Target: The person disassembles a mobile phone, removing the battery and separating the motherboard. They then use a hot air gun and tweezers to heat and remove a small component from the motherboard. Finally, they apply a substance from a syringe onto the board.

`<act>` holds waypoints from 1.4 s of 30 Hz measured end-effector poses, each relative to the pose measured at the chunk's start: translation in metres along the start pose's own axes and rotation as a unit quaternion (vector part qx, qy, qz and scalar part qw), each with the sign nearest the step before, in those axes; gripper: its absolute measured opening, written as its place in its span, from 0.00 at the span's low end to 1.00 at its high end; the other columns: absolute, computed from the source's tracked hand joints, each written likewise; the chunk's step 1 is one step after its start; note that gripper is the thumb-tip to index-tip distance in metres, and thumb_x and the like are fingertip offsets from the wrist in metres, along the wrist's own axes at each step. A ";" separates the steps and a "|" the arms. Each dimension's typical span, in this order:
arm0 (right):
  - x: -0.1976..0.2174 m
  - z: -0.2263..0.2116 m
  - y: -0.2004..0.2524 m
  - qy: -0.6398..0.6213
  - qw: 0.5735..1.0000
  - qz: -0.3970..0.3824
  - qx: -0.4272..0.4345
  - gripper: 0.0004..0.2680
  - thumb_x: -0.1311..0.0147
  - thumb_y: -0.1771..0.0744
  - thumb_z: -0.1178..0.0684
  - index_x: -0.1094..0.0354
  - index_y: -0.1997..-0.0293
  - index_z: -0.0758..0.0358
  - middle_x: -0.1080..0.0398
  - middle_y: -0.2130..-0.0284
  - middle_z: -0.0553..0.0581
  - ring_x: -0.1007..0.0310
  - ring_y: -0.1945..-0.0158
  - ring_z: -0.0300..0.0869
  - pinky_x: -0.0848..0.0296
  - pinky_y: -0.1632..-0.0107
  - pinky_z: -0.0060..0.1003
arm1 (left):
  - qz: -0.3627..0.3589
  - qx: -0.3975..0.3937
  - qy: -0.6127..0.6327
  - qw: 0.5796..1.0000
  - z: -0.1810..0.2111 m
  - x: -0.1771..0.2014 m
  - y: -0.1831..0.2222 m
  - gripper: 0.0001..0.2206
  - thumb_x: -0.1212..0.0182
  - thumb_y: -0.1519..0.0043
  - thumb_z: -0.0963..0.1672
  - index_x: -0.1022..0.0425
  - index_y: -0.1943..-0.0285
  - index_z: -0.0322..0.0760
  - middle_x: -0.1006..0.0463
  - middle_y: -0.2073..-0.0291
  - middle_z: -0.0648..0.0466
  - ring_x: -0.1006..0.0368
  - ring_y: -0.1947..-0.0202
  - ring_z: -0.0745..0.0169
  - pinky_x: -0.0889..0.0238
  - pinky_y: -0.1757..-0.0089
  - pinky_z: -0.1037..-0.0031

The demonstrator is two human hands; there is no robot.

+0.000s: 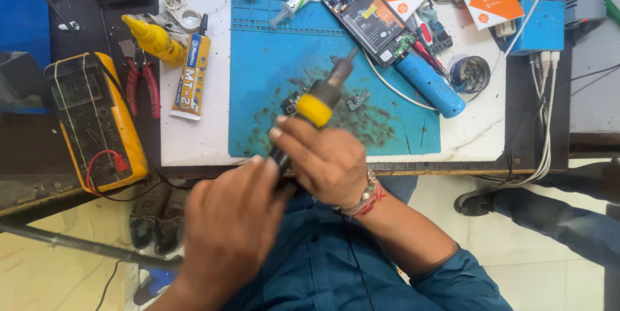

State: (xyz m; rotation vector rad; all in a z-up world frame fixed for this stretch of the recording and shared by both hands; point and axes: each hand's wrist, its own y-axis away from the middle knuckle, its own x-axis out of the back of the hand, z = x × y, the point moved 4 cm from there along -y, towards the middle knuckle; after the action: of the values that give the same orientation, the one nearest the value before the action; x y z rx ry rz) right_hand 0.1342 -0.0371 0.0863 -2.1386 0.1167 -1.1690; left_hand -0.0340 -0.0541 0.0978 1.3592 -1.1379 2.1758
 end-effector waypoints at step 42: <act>0.063 0.102 0.050 0.086 0.946 0.112 -0.292 0.07 0.36 0.32 0.61 0.26 0.51 0.64 0.24 0.57 0.60 0.24 0.61 0.45 0.26 0.57 0.36 | 0.339 0.178 0.518 0.765 -0.065 -0.009 -0.009 0.09 0.44 0.30 0.43 0.40 0.57 0.34 0.28 0.76 0.47 0.29 0.79 0.58 0.27 0.70 0.65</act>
State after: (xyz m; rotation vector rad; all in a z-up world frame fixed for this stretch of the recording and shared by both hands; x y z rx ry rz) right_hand 0.2623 -0.0461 0.0641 -2.4253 0.8566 -1.2907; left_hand -0.0632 0.0029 0.0798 -0.4305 -0.7752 3.0339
